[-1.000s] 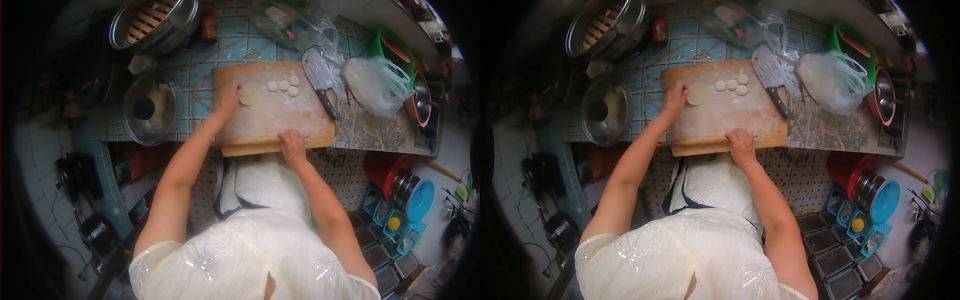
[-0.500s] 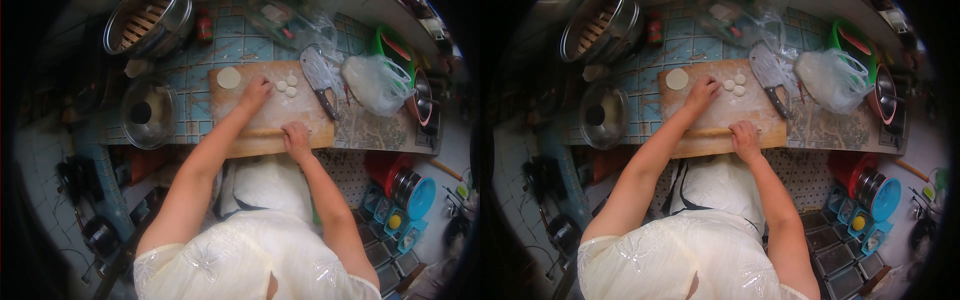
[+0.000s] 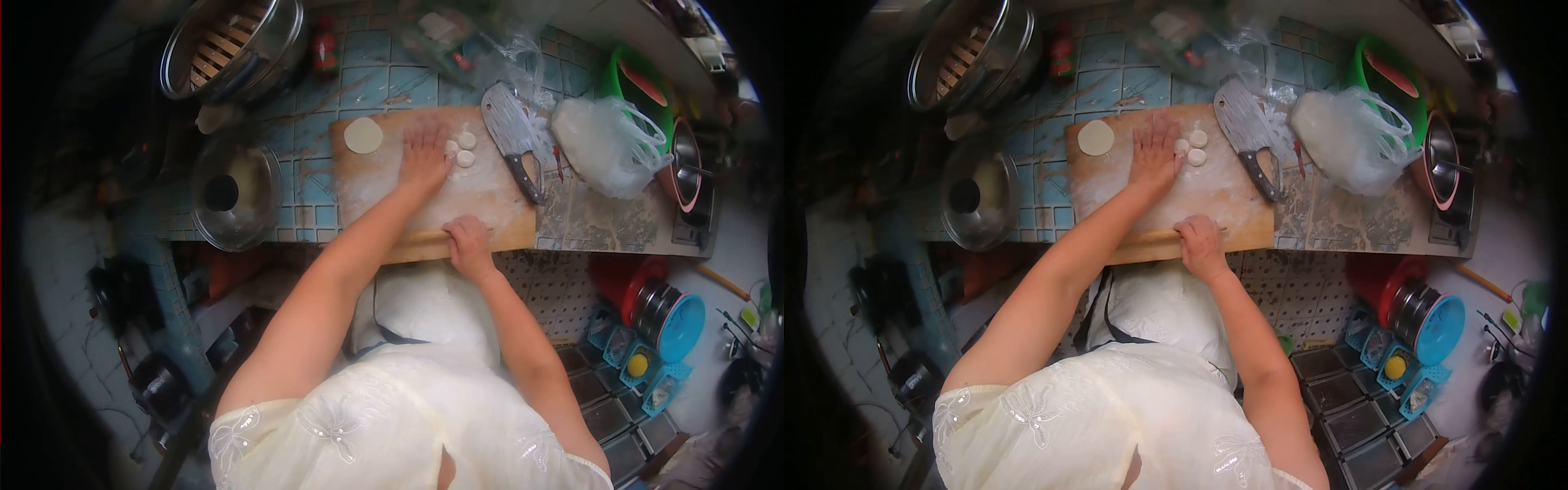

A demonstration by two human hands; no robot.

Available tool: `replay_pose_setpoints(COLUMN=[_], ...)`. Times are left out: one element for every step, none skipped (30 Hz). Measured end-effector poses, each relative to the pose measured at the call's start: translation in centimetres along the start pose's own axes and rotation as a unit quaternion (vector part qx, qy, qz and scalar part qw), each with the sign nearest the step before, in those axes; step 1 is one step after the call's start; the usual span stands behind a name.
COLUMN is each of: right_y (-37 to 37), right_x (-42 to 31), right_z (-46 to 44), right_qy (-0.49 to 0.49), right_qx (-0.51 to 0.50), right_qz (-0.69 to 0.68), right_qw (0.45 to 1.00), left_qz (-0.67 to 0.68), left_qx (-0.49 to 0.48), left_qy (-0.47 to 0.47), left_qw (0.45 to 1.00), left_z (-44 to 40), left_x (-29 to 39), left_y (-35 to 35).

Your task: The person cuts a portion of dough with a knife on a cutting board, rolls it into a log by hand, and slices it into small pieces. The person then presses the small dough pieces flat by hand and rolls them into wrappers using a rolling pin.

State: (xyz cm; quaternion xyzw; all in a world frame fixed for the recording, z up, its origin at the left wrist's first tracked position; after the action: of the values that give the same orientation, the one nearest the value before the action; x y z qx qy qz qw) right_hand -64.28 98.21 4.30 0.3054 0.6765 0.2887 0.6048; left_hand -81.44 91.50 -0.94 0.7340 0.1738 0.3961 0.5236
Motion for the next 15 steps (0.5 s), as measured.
replay_pose_setpoints(right_y=[-0.1, -0.2, -0.1, 0.0, 0.0, 0.0, -0.1, -0.1, -0.1, 0.2, 0.2, 0.3, 0.3, 0.2, 0.0], right_x=[0.0, -0.1, -0.1, -0.3, -0.4, -0.4, -0.4, -0.4, -0.2, -0.5, -0.6, -0.7, -0.8, -0.8, -0.8], right_z=[0.0, 0.1, 0.2, 0.5, 0.5, 0.2, 0.2, 0.3, 0.1, 0.1, 0.1, 0.0, -0.2, -0.4, -0.8], right_qy=[-0.004, -0.008, -0.01, -0.012, -0.016, -0.015, -0.006, -0.012, -0.021, -0.021, -0.033, -0.043, -0.041, -0.048, -0.055], right_qx=[0.0, 0.011, 0.021, 0.018, 0.016, 0.02, 0.026, 0.02, 0.015, 0.019, 0.004, -0.012, -0.012, -0.015, -0.018], right_qz=[0.001, -0.004, -0.006, -0.007, 0.002, 0.012, 0.013, 0.001, -0.009, -0.007, 0.005, 0.016, 0.016, 0.007, -0.003], right_qw=[1.0, 1.0, 1.0, 1.0, 1.0, 1.0, 1.0, 1.0, 1.0, 1.0, 0.999, 0.999, 0.999, 0.999, 0.998], left_qz=[-0.008, -0.005, -0.029, -0.055, -0.056, -0.026, 0.001, -0.004, 0.121, 0.247, 0.247, 0.251, 0.254, 0.233, 0.21], left_qx=[-0.009, -0.014, -0.013, -0.013, -0.013, 0.0, 0.015, 0.024, 0.109, 0.184, 0.183, 0.148, 0.114, 0.064, 0.013], left_qy=[0.034, 0.032, 0.016, 0.005, 0.007, 0.017, 0.024, 0.02, 0.03, 0.04, 0.039, 0.039, 0.039, 0.019, 0.001], left_qw=[0.999, 0.999, 0.999, 0.998, 0.998, 1.0, 1.0, 1.0, 0.986, 0.951, 0.951, 0.956, 0.96, 0.97, 0.978], left_z=[0.1, 0.0, -0.3, -0.1, 0.4, 0.4, 0.0, -0.6, -1.1, -0.9, -0.3, 0.4, 1.5, 3.5, 6.1], left_x=[0.0, 0.0, 0.0, 0.1, 0.3, 0.2, -0.2, -1.0, -2.4, -3.0, -3.7, -4.0, -4.3, -4.4, -4.3], left_y=[0.3, 0.5, 0.6, 0.7, 1.0, 1.2, 1.2, 1.0, 0.6, 1.4, 2.1, 4.8, 6.9, 8.1, 9.3])
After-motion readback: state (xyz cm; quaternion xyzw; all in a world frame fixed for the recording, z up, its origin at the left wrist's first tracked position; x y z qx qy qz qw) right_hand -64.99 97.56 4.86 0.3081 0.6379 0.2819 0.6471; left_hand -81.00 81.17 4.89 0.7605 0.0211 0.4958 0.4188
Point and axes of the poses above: each hand's wrist, its own z-axis away from the middle knuckle, its own y-axis out of the back of the hand, x = y × z, the point moved 2 cm from there along -z, towards the middle knuckle, and after that the axes turned 1 degree about z, right-handed, at the moved point
